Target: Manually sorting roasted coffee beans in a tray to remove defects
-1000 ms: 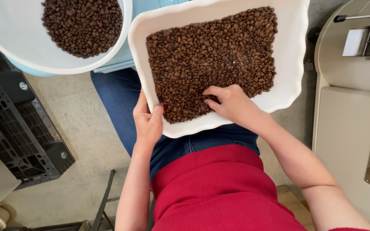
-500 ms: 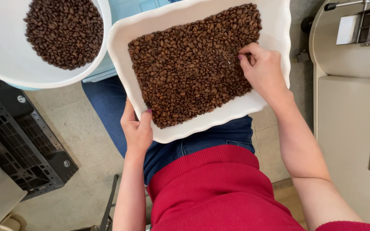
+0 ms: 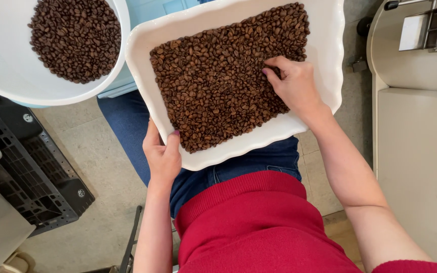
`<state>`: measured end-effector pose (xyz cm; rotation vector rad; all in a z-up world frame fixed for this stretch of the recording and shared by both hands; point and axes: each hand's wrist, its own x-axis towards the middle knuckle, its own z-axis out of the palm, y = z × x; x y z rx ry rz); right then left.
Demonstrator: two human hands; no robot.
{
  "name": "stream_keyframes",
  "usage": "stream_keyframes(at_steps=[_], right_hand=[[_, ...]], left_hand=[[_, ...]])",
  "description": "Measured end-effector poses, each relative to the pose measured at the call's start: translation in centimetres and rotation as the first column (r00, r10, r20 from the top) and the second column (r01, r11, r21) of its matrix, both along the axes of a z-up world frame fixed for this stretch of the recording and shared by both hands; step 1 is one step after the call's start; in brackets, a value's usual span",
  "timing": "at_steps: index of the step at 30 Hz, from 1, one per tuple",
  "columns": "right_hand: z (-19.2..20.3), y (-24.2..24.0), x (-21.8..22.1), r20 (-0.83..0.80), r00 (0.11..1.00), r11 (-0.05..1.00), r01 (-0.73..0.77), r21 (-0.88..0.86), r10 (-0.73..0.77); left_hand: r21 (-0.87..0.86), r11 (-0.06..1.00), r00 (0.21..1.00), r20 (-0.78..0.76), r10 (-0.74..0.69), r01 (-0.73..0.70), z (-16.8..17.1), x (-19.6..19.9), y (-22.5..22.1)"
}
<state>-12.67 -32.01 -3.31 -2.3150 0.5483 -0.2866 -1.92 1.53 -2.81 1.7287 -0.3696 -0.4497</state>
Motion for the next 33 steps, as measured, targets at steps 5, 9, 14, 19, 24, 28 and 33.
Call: stream_keyframes(at_steps=[5,9,14,19,24,28,33], right_hand=[[-1.4,-0.2,0.3,0.000,0.999,0.998,-0.033,-0.052,0.033],[-1.3,-0.2,-0.1,-0.004,1.000,0.999,0.015,0.039,-0.015],[2.6,0.0,0.6,-0.159,0.973,0.789,0.228,0.570,-0.166],[4.8,-0.2,0.7,-0.245,0.943,0.286,0.304,0.909,-0.224],[4.4,-0.6,0.1,-0.210,0.948,0.302,0.278,0.912,-0.241],[6.2,-1.3,-0.4,-0.249,0.933,0.338,0.330,0.882,-0.261],[5.8,-2.1,-2.1,-0.224,0.918,0.335,0.334,0.881,-0.328]], left_hand=[[-0.002,1.000,1.000,-0.013,0.000,0.000,0.1,0.0,-0.1],[-0.002,1.000,1.000,-0.015,-0.001,0.001,0.1,0.1,0.0],[-0.003,1.000,1.000,-0.022,0.007,-0.007,0.4,0.3,-0.3],[0.005,1.000,0.999,-0.052,0.005,-0.005,-0.4,0.2,0.2],[0.012,1.000,0.999,-0.048,0.008,-0.008,0.3,0.3,-0.2],[0.119,0.992,0.983,-0.176,0.058,-0.037,6.1,0.7,-2.7],[0.119,0.992,0.984,-0.169,0.050,-0.030,6.4,0.8,-3.0]])
